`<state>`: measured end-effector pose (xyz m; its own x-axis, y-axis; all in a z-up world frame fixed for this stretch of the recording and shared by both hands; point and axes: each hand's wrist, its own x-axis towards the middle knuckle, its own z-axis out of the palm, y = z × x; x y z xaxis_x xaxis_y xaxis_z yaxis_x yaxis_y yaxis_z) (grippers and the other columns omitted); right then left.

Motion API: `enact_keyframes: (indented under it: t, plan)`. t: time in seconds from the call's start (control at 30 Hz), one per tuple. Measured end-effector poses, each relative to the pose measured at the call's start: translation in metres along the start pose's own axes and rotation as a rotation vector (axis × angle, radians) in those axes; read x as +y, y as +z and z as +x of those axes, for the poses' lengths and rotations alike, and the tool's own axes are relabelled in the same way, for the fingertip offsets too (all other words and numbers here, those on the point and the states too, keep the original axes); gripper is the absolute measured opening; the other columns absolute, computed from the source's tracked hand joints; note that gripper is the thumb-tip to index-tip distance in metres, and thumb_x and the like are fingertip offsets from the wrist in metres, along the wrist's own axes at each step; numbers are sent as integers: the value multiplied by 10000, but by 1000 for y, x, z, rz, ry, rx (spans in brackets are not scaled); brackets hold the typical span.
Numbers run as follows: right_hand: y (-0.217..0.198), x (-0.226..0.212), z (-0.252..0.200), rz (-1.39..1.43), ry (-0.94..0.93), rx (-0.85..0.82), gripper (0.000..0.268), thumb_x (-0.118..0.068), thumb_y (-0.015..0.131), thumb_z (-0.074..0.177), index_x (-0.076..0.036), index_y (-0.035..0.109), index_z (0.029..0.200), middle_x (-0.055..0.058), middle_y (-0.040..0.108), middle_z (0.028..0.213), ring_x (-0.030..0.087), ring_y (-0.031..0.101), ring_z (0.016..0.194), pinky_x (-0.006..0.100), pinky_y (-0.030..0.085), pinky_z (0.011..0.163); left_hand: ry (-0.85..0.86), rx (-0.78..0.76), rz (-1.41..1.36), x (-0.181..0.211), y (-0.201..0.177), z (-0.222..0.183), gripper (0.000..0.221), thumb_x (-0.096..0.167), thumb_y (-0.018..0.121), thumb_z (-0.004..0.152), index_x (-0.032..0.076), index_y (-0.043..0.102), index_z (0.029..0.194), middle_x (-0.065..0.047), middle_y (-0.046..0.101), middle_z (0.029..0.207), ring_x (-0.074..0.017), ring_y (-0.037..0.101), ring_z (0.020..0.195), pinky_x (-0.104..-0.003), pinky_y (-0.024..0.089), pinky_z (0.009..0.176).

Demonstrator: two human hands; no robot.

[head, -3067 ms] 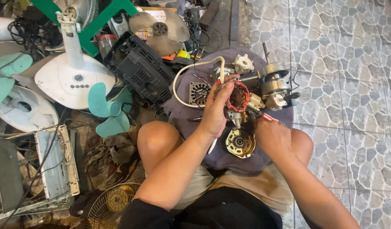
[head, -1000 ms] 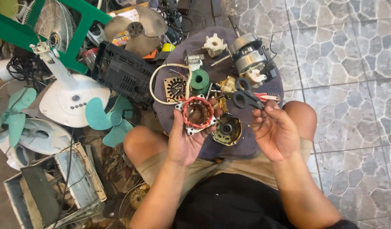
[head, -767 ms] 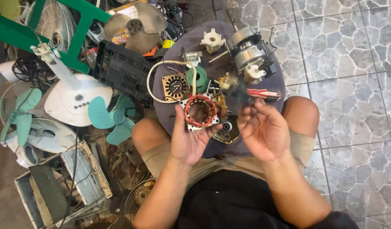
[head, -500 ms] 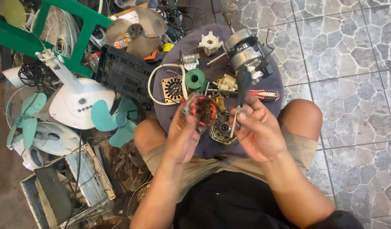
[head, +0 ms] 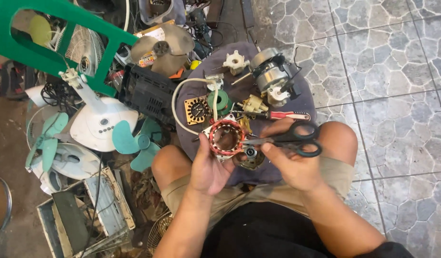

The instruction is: Disassembling and cleaning the stator of an electric fan motor using a screwdriver and scissors.

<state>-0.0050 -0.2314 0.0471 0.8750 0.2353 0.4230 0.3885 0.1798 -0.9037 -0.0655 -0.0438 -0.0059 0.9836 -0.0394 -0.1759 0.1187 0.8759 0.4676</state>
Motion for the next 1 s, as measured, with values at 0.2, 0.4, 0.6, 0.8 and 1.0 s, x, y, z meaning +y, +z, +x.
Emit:
enact_keyframes:
  t: [0.2, 0.4, 0.6, 0.8, 1.0]
  plan:
    - [16, 4, -1, -94, -86, 75, 180, 38, 734, 895, 111, 655, 1039, 252, 724, 918, 328, 768, 891, 408, 622, 778, 94, -82, 156, 18, 27, -6, 703, 285, 541, 1019, 106, 218, 1616, -254, 528, 1453, -320, 590, 1279, -453, 546, 1051]
    - [23, -1, -4, -60, -110, 106, 212, 62, 767, 854, 95, 620, 1004, 254, 726, 953, 371, 763, 979, 437, 596, 873, 151, -121, 648, 13, 21, -3, 926, 143, 722, 894, 78, 160, 1628, -321, 392, 1551, -441, 444, 1402, -508, 434, 1134]
    - [12, -13, -2, -144, -189, 61, 179, 56, 724, 898, 84, 571, 987, 239, 722, 951, 374, 771, 963, 397, 593, 862, 298, -30, 561, -5, -3, 1, 859, 28, 860, 762, 57, 418, 1499, -205, 488, 1517, -341, 529, 1345, -427, 546, 1047]
    - [27, -25, 23, -143, -269, -31, 133, 79, 705, 883, 96, 608, 972, 244, 717, 933, 413, 768, 913, 436, 600, 830, 382, -96, 684, 10, 12, -5, 973, 30, 914, 665, 7, 426, 1507, -265, 522, 1454, -383, 526, 1323, -494, 510, 1085]
    - [24, -23, 20, -117, -206, -59, 91, 39, 680, 918, 76, 621, 976, 233, 726, 953, 362, 765, 897, 404, 585, 847, 444, -42, 744, 17, 13, -5, 963, 12, 974, 575, -33, 511, 1419, -176, 603, 1270, -249, 573, 1198, -408, 552, 1028]
